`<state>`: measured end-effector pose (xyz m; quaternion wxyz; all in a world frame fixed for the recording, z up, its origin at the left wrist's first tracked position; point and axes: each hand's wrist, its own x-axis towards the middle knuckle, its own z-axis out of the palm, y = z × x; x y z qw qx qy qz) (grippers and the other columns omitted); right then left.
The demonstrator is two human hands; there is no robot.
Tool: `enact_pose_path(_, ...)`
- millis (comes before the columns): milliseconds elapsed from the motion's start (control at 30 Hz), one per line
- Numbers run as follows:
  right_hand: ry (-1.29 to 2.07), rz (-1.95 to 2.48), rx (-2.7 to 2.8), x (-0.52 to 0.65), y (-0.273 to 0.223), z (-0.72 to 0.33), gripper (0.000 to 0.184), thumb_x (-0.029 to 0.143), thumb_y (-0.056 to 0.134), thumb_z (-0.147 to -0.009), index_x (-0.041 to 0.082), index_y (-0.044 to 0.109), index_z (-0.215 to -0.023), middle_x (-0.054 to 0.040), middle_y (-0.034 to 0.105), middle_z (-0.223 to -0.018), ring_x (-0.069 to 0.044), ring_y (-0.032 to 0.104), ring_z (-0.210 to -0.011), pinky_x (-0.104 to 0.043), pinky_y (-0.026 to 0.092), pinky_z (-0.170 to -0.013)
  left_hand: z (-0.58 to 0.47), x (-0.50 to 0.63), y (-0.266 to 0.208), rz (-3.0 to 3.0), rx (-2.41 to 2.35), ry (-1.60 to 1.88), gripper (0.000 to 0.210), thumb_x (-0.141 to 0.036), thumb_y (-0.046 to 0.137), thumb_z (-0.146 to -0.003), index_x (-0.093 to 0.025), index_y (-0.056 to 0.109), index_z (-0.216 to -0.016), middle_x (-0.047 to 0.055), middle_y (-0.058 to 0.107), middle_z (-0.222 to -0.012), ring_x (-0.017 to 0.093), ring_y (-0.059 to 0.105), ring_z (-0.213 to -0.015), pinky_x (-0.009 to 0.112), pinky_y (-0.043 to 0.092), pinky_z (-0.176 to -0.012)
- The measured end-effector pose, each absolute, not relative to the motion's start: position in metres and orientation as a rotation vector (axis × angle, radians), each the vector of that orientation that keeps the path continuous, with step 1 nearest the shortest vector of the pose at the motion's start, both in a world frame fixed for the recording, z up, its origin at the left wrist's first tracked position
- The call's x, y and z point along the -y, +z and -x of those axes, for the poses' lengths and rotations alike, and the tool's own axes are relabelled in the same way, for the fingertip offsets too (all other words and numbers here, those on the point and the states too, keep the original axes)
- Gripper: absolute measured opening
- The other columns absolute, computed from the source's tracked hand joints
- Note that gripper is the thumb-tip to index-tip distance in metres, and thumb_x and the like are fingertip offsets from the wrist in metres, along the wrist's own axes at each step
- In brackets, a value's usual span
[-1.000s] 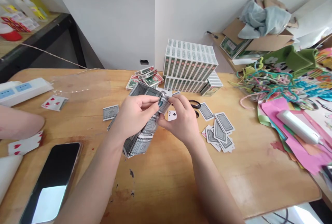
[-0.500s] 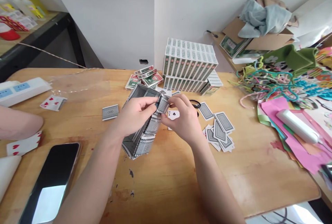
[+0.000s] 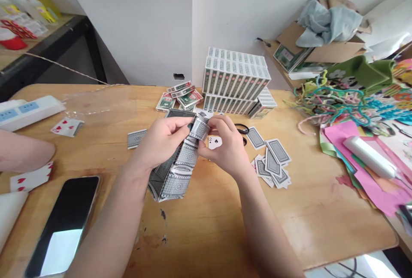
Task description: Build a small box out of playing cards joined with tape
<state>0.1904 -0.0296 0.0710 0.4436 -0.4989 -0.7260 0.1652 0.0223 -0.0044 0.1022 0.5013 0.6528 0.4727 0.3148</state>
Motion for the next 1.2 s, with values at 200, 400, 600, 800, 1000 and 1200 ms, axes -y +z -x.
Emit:
enact_pose_path(200, 0.362, 1.153, 1.806, 0.0278, 0.0687, -0.1940, 0.028, 0.012, 0.062, -0.069, 0.019, 0.051, -0.094, -0.0074, 0.053, -0.101, -0.017, 0.059, -0.087, -0.034, 0.058, -0.077, -0.0234, 0.0051, 0.1049, -1.565, -1.122, 0.787, 0.032, -0.023, 0.052, -0.084, -0.022, 0.070, -0.111, 0.002, 0.074, -0.100, 0.018, 0.067, -0.085, 0.026, 0.053, -0.076)
enact_pose_path(400, 0.346, 1.150, 1.807, 0.0271, 0.0658, -0.1948, 0.028, 0.014, 0.063, -0.070, 0.021, 0.050, -0.094, -0.0061, 0.052, -0.102, -0.017, 0.059, -0.087, -0.036, 0.059, -0.078, -0.0232, 0.0048, 0.1048, -1.561, -1.141, 0.771, 0.033, -0.023, 0.053, -0.084, -0.022, 0.069, -0.113, 0.002, 0.074, -0.100, 0.018, 0.067, -0.085, 0.025, 0.053, -0.073)
enact_pose_path(600, 0.543, 1.102, 1.736, 0.0292, 0.0678, -0.1937, 0.037, 0.015, 0.064, -0.072, 0.023, 0.050, -0.105, -0.0064, 0.049, -0.113, -0.017, 0.059, -0.095, -0.038, 0.060, -0.085, -0.0176, 0.0036, 0.1038, -1.460, -1.173, 0.829, 0.035, -0.024, 0.054, -0.083, -0.022, 0.068, -0.115, 0.003, 0.075, -0.091, 0.015, 0.066, -0.072, 0.020, 0.049, -0.056)
enact_pose_path(800, 0.554, 1.103, 1.709, 0.0294, 0.0674, -0.1905, 0.036, 0.014, 0.064, -0.071, 0.022, 0.049, -0.104, -0.0052, 0.048, -0.110, -0.015, 0.060, -0.092, -0.037, 0.060, -0.086, -0.0155, 0.0031, 0.1052, -1.392, -1.103, 0.835, 0.036, -0.025, 0.056, -0.082, -0.020, 0.068, -0.115, 0.003, 0.074, -0.085, 0.014, 0.064, -0.065, 0.019, 0.048, -0.053)
enact_pose_path(1000, 0.450, 1.072, 1.753, 0.0272, 0.0621, -0.1923, 0.034, 0.013, 0.062, -0.071, 0.022, 0.049, -0.102, -0.0056, 0.050, -0.108, -0.016, 0.059, -0.090, -0.036, 0.061, -0.081, -0.0191, 0.0042, 0.1077, -1.392, -1.110, 0.816, 0.032, -0.023, 0.054, -0.082, -0.021, 0.070, -0.111, 0.002, 0.074, -0.081, 0.012, 0.063, -0.061, 0.018, 0.048, -0.049)
enact_pose_path(1200, 0.379, 1.057, 1.783, 0.0271, 0.0629, -0.1946, 0.033, 0.014, 0.061, -0.072, 0.022, 0.048, -0.100, -0.0060, 0.050, -0.106, -0.018, 0.058, -0.092, -0.036, 0.060, -0.077, -0.0163, 0.0048, 0.1049, -1.408, -1.092, 0.804, 0.032, -0.027, 0.055, -0.084, -0.022, 0.069, -0.112, 0.001, 0.074, -0.083, 0.013, 0.064, -0.061, 0.020, 0.048, -0.050)
